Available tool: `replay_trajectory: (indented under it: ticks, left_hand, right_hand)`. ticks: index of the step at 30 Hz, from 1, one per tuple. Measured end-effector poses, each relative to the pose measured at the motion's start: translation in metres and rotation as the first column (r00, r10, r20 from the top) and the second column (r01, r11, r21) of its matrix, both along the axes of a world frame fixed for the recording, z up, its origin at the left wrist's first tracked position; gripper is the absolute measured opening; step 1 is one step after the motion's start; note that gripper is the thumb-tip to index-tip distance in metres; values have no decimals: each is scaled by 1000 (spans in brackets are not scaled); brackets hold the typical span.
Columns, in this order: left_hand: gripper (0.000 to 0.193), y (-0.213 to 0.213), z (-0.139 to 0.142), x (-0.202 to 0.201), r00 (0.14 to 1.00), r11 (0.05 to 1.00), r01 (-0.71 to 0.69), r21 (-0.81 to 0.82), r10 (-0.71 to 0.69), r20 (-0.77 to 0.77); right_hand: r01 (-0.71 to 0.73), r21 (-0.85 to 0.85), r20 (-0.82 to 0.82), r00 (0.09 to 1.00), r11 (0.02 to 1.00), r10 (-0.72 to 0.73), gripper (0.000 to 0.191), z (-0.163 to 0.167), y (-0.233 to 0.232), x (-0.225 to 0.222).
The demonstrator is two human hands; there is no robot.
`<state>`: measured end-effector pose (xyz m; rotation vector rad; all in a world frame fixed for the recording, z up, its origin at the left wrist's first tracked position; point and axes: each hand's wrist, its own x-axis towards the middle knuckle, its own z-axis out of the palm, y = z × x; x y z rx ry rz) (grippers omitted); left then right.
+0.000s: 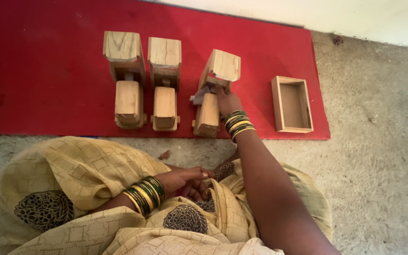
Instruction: The person sits on the floor and wipes small wooden objects, including wooden frames and an open wooden box, one at a time with a white cloth, turning the items to wipe different surfaces and setting each wiped item aside on the red mat.
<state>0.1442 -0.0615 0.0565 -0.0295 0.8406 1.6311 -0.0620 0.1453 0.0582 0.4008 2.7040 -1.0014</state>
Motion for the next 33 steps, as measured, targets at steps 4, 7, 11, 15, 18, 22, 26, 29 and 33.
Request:
replay_trajectory:
  ticks: [4,7,11,15,18,22,26,29,33]
  left_hand:
    - [55,0,-3,0,1000,1000,1,6,-2,7]
    - [54,0,-8,0,1000,1000,1,5,-1,3]
    - [52,2,-12,3,1000,998,-21,55,21,5]
    - [50,2,-11,4,999,998,-31,49,30,24]
    - [51,2,-9,3,1000,1000,-20,20,19,18]
    - [52,1,-7,2,999,999,-31,37,31,8]
    - [52,1,-6,2,1000,999,-17,28,16,16]
    - [52,1,-7,1,1000,1000,-1,18,1,4]
    - [53,1,-8,1,1000,999,-14,29,13,6]
  right_hand:
    - [44,132,114,992,990,-59,74,2,16,0]
    - [101,5,138,985,995,-101,59,17,33,1]
    - [106,34,-354,931,994,-87,36,26,44,-4]
    - [-10,-194,-667,734,981,-124,29,14,47,-12]
    - [39,-89,-627,774,995,-86,42,-9,43,-10]
    - [32,-41,-351,935,999,-44,39,-32,43,-12]
    - [-44,205,-261,960,978,98,37,-26,59,-17]
    - [87,10,-480,874,996,-71,32,-17,64,-18]
    - [-100,-123,-611,792,987,4,40,-23,50,-23]
